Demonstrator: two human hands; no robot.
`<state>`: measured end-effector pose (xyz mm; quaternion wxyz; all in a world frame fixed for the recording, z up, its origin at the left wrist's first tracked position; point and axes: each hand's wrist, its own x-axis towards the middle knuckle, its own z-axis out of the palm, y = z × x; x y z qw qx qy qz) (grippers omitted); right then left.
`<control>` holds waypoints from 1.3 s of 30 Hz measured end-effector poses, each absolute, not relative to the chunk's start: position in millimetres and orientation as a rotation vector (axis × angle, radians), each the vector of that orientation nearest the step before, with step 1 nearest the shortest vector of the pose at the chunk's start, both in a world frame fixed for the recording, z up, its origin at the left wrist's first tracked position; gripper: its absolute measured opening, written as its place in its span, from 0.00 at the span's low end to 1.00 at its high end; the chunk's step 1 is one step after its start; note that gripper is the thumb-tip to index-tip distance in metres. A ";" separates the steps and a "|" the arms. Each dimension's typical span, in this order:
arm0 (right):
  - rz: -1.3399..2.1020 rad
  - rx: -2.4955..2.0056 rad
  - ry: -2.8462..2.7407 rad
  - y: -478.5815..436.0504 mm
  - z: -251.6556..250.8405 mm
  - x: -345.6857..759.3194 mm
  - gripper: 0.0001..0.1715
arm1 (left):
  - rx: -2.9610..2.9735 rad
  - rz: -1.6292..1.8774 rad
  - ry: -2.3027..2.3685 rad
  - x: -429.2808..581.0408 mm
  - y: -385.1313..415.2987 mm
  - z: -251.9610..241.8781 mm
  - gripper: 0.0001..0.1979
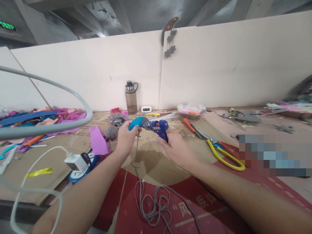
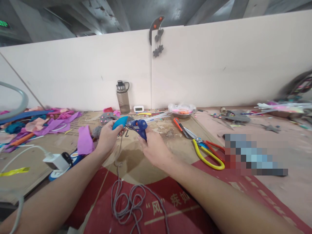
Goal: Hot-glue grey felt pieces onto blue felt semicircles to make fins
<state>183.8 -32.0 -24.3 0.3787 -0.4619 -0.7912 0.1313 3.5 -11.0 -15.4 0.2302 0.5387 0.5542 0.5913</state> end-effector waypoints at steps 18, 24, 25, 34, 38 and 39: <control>0.316 -1.224 -1.971 -27.7 -20.8 186.7 0.15 | 1.536 1.617 1.495 4.5 -8.4 -18.9 0.06; 0.276 -1.169 -1.938 -25.1 -21.6 188.7 0.15 | 1.605 1.613 1.487 3.3 -7.4 -22.4 0.05; 0.282 -1.162 -1.937 -24.8 -21.4 188.8 0.15 | 1.618 1.615 1.489 3.1 -7.3 -22.9 0.05; 0.277 -1.145 -1.884 -24.3 -17.3 189.6 0.17 | 1.631 1.615 1.488 2.0 -6.4 -25.5 0.06; 0.284 -1.168 -1.880 -23.8 -16.6 189.9 0.17 | 1.578 1.633 1.421 1.3 -3.6 -29.4 0.07; 0.285 -1.171 -1.877 -23.6 -16.7 190.0 0.17 | 1.567 1.635 1.398 1.3 -3.0 -30.2 0.06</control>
